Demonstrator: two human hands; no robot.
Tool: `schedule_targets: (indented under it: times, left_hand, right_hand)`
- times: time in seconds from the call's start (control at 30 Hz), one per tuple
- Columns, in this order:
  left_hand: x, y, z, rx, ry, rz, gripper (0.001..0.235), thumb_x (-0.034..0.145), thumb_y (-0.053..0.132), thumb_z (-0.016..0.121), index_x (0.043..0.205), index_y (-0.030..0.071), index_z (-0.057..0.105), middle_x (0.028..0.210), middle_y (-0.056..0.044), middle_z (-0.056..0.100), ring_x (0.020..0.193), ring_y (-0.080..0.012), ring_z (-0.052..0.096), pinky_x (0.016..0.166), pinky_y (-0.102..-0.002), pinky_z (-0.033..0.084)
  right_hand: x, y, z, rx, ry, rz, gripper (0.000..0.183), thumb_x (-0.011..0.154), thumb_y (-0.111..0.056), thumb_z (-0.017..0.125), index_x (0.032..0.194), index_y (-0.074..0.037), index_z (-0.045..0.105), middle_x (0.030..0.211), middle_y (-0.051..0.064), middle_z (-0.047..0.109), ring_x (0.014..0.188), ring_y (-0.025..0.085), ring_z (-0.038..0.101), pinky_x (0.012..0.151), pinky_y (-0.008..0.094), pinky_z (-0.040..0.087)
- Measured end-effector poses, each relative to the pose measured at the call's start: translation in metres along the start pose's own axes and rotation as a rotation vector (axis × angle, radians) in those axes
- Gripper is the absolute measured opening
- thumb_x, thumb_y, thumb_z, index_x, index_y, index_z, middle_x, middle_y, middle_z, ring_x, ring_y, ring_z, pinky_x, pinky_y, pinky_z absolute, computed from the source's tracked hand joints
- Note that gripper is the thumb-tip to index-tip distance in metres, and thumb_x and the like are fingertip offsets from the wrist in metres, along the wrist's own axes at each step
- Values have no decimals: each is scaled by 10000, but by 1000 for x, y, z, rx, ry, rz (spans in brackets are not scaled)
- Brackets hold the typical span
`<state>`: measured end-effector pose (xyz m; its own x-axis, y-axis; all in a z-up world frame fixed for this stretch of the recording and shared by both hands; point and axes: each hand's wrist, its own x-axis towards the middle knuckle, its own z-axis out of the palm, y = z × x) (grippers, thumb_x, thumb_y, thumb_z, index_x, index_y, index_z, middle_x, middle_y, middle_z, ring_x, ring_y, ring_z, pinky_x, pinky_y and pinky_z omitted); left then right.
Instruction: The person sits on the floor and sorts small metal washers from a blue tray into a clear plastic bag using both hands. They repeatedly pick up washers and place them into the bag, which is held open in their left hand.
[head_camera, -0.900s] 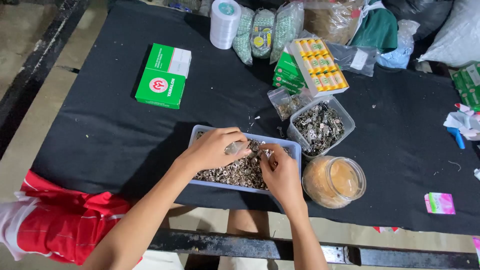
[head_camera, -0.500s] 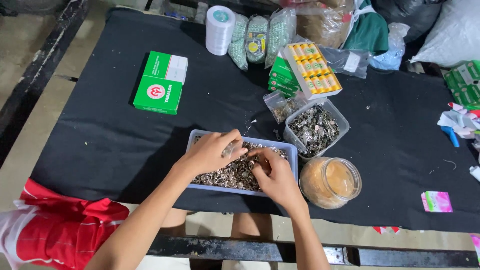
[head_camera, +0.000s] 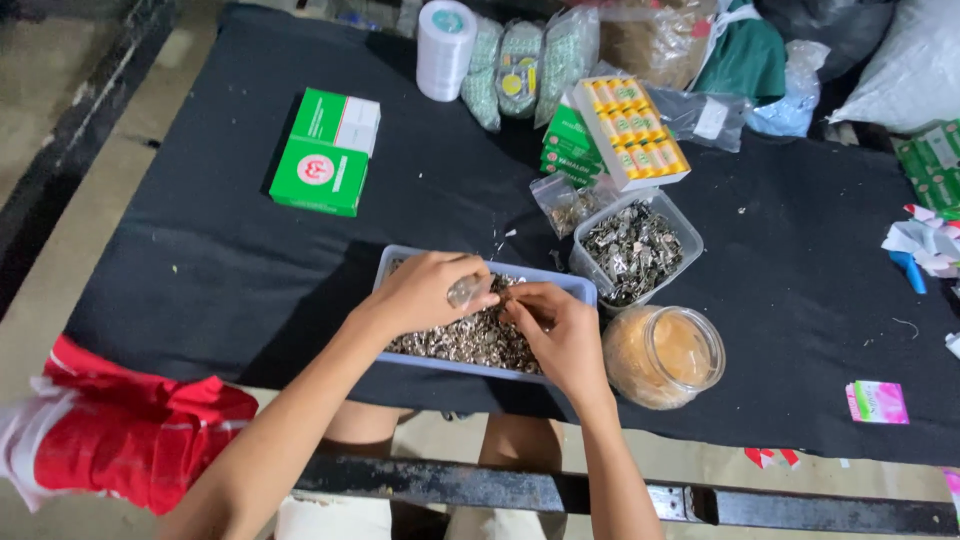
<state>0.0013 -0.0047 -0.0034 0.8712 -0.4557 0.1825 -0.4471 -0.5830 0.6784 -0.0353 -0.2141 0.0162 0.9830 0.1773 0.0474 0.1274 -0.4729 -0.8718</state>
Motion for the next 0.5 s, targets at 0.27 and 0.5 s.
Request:
schedule_targets:
  times: [0.27, 0.5]
  left_hand:
    - [-2, -1, 4, 24, 16, 43, 209, 915, 343, 675, 980, 146, 654, 930, -140, 745, 848, -384, 726, 717, -456, 608]
    - [-2, -1, 3, 44, -19, 34, 217, 922, 374, 665, 980, 165, 648, 943, -108, 744, 863, -362, 728, 735, -438, 612]
  right_hand:
    - [-10, -32, -23, -132, -222, -116, 198, 858, 54, 650, 947, -13, 815, 788, 210, 793, 691, 366, 758, 643, 410, 617]
    - [-9, -30, -32, -164, -343, -77, 179, 823, 20, 723, 981, 27, 807, 826, 251, 772, 658, 355, 735, 580, 403, 607]
